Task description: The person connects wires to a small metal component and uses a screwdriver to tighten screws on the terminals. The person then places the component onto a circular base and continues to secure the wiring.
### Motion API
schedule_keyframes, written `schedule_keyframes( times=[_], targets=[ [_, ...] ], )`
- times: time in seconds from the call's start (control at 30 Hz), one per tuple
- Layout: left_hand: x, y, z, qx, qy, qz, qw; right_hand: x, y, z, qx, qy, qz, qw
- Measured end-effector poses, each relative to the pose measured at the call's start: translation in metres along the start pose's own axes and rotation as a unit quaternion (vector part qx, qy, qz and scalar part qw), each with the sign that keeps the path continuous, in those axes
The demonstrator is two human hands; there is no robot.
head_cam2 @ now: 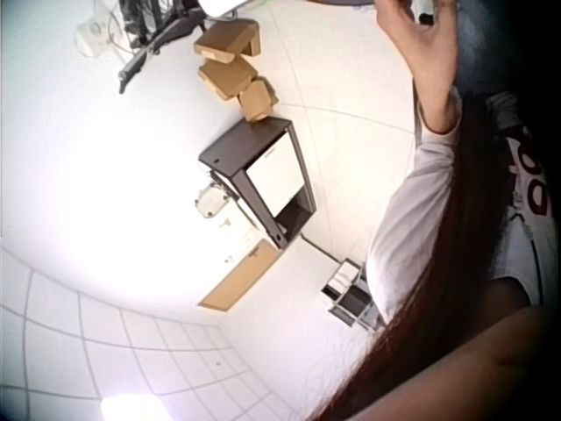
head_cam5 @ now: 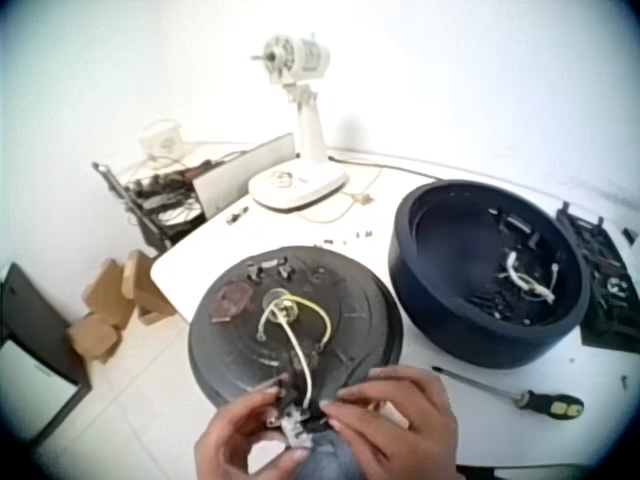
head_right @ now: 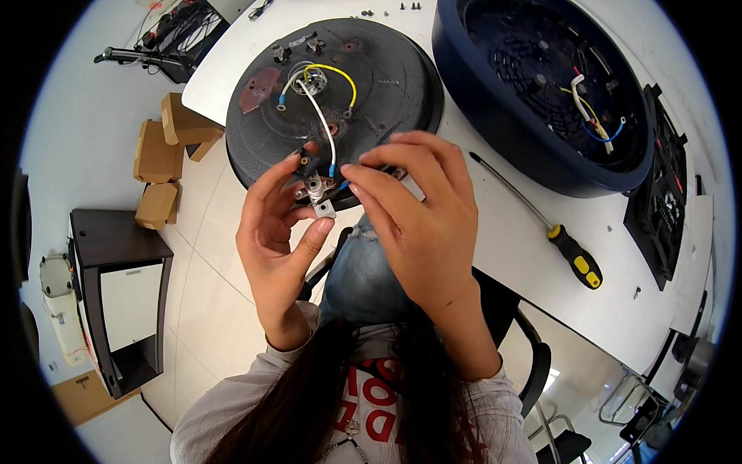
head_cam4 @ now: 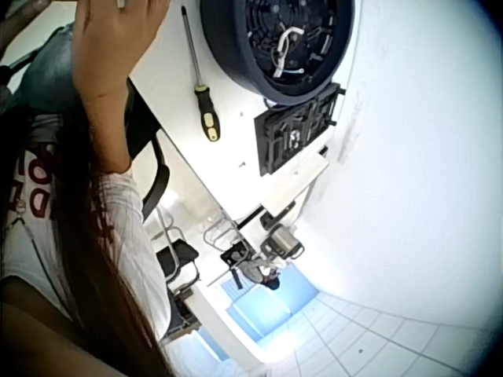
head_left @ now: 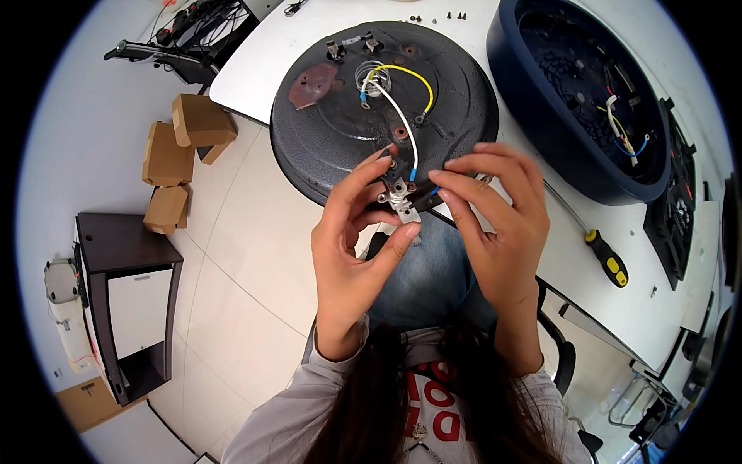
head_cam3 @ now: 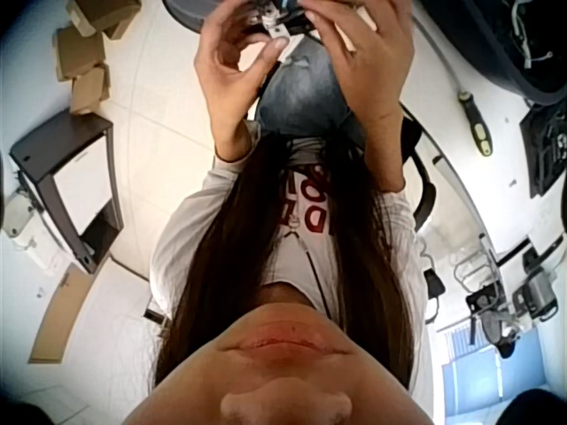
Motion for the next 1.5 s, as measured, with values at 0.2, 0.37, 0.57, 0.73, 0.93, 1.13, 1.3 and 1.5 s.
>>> schedule_keyframes(
  times=[0.2, 0.37, 0.57, 0.73, 0.93, 1.13, 1.3, 1.5],
  targets=[
    [-0.001, 0.0, -0.001, 0.007, 0.002, 0.016, 1.0, 0.0, 0.004, -0.002, 0.011, 0.006, 0.01, 1.0],
    [-0.003, 0.001, 0.001, -0.017, -0.047, 0.031, 0.998, 0.003, 0.004, 0.004, 0.006, 0.025, 0.007, 1.0],
    [-0.005, 0.001, 0.002, -0.042, -0.083, 0.034, 0.995, 0.008, 0.006, 0.009, -0.075, 0.0, -0.036, 0.996],
    [-0.007, 0.004, 0.001, -0.07, -0.115, 0.056, 0.989, -0.003, 0.01, 0.009, -0.152, -0.19, -0.049, 0.969],
    [-0.016, 0.006, 0.003, -0.183, -0.212, 0.108, 0.954, -0.004, 0.015, 0.019, -0.274, -0.33, -0.055, 0.902],
    [-0.019, 0.004, 0.0, -0.192, -0.229, 0.063, 0.952, 0.002, 0.013, 0.024, -0.251, -0.302, -0.016, 0.919],
    [-0.012, 0.002, -0.002, -0.163, -0.131, 0.07, 0.975, 0.009, 0.012, 0.04, -0.25, -0.302, 0.062, 0.918],
    [-0.014, -0.003, 0.003, -0.12, -0.345, 0.114, 0.924, 0.015, 0.014, 0.045, -0.231, -0.296, 0.06, 0.925]
  ],
)
Point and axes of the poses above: each hand's wrist, its own y-axis away from the middle knuckle, its own x-axis out of the back of the hand, z = x × y, the point moved 6 cm from there along -y, towards the middle knuckle, and after that the axes turned 8 degrees about -y, right-handed, at the moved point
